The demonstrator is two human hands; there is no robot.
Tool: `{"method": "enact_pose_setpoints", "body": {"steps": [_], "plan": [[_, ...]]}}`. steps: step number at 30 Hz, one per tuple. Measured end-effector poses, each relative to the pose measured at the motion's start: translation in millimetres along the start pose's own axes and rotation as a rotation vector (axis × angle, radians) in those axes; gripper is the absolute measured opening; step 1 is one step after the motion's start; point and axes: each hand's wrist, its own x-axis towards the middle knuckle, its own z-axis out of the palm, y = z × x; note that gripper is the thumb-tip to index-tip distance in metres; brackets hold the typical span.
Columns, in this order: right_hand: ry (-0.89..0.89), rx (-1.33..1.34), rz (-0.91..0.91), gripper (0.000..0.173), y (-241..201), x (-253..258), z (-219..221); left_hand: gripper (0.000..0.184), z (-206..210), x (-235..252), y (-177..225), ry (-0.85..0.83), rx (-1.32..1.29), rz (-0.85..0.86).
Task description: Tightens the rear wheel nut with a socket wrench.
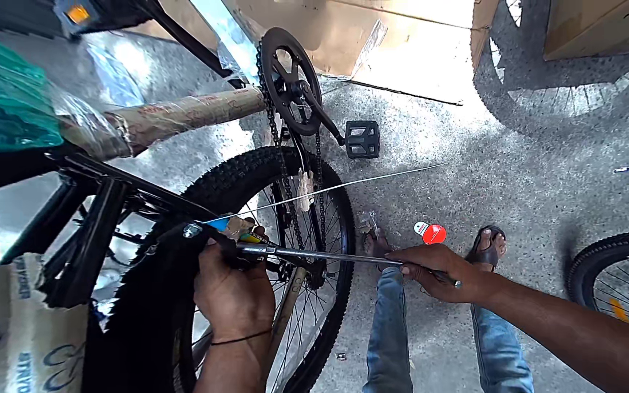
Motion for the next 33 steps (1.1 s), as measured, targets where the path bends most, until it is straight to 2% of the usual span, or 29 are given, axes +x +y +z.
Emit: {"method": "enact_pose_setpoints", "body": {"steps": [4, 8, 11, 13, 16, 20, 25, 30, 33], "plan": [[-0.034, -0.029, 0.031, 0.033, -4, 3, -10, 0.029, -3, -2, 0, -0.03, -0.049, -0.017], [-0.006, 0.13, 0.077, 0.032, 14, -6, 16, 0.029, 2, -3, 3, 0.004, -0.026, -0.034], [0.007, 0.221, 0.088, 0.032, 8, -12, 28, 0.028, 3, -1, 1, 0.017, -0.063, -0.037], [-0.01, 0.233, 0.111, 0.031, -7, -12, 21, 0.03, 0, -1, 1, 0.006, -0.042, -0.078], [-0.059, 0.097, 0.141, 0.031, -28, -1, -8, 0.036, -2, -1, 1, -0.026, 0.06, -0.197], [-0.099, -0.028, 0.089, 0.032, -31, 15, -34, 0.048, -4, 9, 10, -0.029, 0.146, -0.298], [-0.077, -0.054, 0.13, 0.03, -32, 9, -20, 0.039, 2, 11, 1, 0.048, 0.067, -0.176], [-0.035, 0.065, 0.19, 0.031, -18, -10, 15, 0.042, -10, 14, -2, -0.103, -0.018, -0.158], [0.053, 0.122, 0.149, 0.03, -14, -20, 31, 0.043, -14, 6, 0, -0.151, -0.02, -0.118]]}}
